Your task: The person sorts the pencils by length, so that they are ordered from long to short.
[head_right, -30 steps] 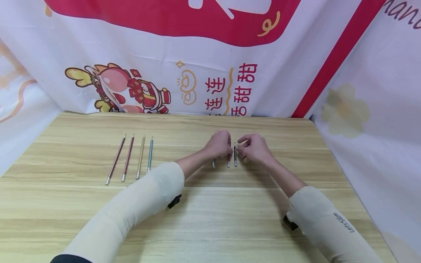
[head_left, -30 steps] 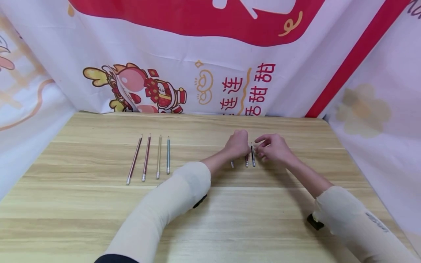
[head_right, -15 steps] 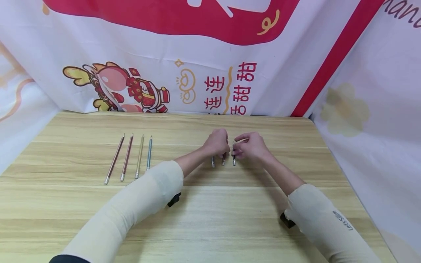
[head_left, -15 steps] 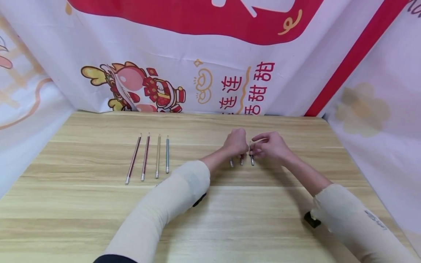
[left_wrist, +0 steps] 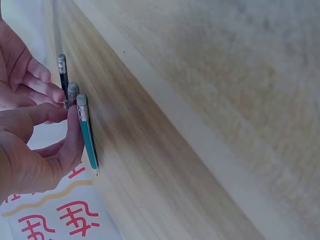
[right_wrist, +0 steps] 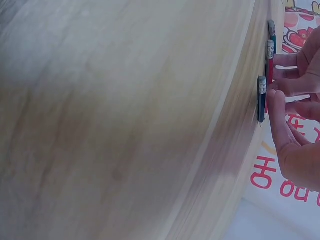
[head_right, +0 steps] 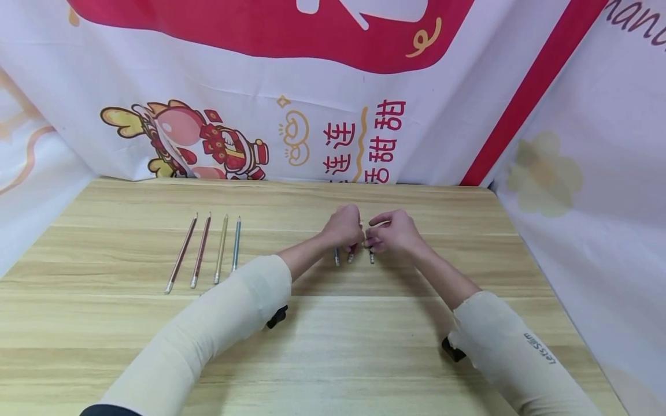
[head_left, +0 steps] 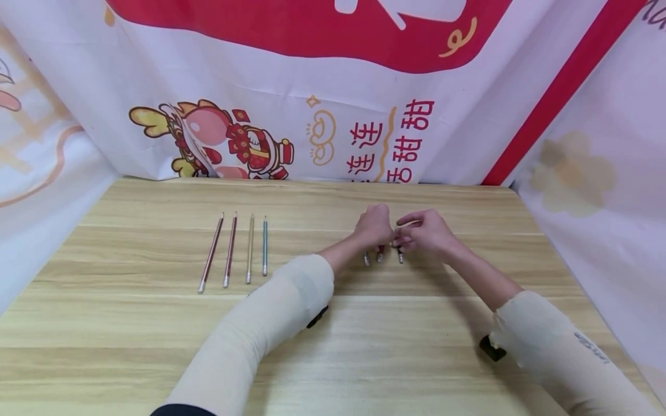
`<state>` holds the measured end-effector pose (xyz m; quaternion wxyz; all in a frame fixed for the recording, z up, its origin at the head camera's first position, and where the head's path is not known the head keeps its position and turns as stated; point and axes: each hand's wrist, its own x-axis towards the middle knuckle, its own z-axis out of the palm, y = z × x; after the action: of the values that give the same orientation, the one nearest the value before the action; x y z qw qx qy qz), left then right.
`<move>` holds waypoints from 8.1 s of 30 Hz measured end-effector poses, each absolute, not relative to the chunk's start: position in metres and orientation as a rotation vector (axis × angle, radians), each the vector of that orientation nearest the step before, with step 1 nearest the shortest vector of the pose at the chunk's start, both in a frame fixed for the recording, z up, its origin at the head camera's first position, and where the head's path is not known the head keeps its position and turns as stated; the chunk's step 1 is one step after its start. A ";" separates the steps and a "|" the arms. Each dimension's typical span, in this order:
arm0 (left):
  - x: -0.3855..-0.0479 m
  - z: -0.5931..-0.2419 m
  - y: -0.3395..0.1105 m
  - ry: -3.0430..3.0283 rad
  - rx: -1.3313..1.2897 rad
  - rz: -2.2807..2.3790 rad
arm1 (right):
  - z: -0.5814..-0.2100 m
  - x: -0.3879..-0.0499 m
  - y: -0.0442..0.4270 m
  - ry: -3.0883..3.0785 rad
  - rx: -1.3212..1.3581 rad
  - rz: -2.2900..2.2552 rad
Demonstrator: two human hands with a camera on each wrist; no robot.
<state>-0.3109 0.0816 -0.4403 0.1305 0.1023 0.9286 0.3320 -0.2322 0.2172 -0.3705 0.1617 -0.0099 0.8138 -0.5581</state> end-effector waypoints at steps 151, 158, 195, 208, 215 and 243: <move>-0.242 -0.366 -0.135 2.314 -0.167 1.420 | -0.367 -0.243 0.145 2.321 -0.065 -1.336; -0.239 -0.367 -0.136 2.430 -0.090 1.344 | -0.368 -0.244 0.143 2.310 -0.057 -1.353; -0.233 -0.369 -0.143 2.601 0.037 1.177 | -0.368 -0.242 0.126 2.224 -0.100 -1.459; -0.234 -0.368 -0.143 2.574 0.043 1.179 | -0.368 -0.242 0.119 2.206 -0.114 -1.482; -0.234 -0.370 -0.143 2.583 0.029 1.185 | -0.368 -0.241 0.113 2.202 -0.127 -1.492; -0.230 -0.373 -0.148 2.567 0.046 1.253 | -0.372 -0.246 0.095 2.142 -0.118 -1.550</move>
<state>-0.2296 -0.1479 -0.3735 0.1418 0.0159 0.8894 0.4343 -0.2462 0.0953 -0.3720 0.2449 -0.0432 0.7848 -0.5677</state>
